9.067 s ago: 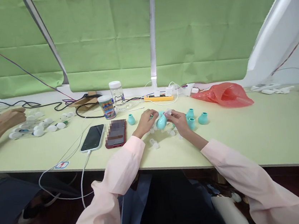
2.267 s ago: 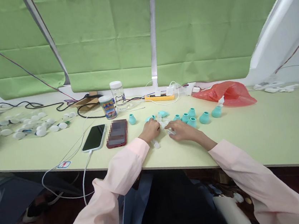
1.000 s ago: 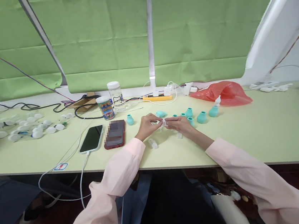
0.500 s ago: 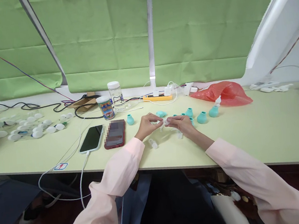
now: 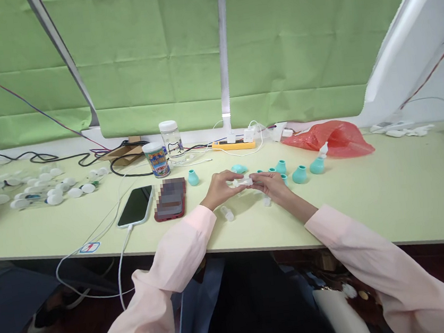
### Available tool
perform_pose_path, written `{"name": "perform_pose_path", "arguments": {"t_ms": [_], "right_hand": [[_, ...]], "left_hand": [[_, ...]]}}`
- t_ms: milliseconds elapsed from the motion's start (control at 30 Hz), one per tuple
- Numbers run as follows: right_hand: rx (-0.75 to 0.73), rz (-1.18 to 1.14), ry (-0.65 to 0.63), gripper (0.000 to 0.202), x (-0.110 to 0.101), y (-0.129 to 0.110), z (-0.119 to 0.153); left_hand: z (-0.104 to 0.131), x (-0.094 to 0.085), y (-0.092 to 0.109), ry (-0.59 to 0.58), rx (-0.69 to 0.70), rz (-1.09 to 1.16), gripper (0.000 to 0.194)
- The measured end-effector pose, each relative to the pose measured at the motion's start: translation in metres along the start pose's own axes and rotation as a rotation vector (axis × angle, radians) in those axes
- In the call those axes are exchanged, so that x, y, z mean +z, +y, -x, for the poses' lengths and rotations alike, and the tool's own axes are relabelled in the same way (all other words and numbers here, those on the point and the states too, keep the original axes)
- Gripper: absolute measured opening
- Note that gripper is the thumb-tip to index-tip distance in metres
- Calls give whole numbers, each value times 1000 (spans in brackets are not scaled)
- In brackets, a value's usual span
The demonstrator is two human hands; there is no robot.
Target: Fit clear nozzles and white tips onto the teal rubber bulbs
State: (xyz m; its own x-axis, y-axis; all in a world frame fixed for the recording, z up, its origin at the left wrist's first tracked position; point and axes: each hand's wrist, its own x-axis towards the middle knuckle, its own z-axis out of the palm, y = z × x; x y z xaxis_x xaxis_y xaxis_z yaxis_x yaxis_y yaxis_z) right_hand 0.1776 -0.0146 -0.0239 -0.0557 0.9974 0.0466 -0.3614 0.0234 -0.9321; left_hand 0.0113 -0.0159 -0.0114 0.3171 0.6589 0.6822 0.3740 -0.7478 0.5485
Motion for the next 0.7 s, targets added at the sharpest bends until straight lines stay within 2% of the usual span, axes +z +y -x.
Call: {"name": "perform_pose_path", "arguments": {"t_ms": [167,333,500,700], "right_hand": [[-3,-34,-70,9,2,-3,2],[-18,-11,-164,21,3,-3,4],[-20,15,-143,24,2,-1,2],[2,12,-180,24,2,-2,2]], "left_hand": [[1,3,0,16,-100,105,31],[-1,2,2,37,-194,158,34],[-1,3,4,29,-179,208,35],[0,4,-1,18,-128,182,33]]}}
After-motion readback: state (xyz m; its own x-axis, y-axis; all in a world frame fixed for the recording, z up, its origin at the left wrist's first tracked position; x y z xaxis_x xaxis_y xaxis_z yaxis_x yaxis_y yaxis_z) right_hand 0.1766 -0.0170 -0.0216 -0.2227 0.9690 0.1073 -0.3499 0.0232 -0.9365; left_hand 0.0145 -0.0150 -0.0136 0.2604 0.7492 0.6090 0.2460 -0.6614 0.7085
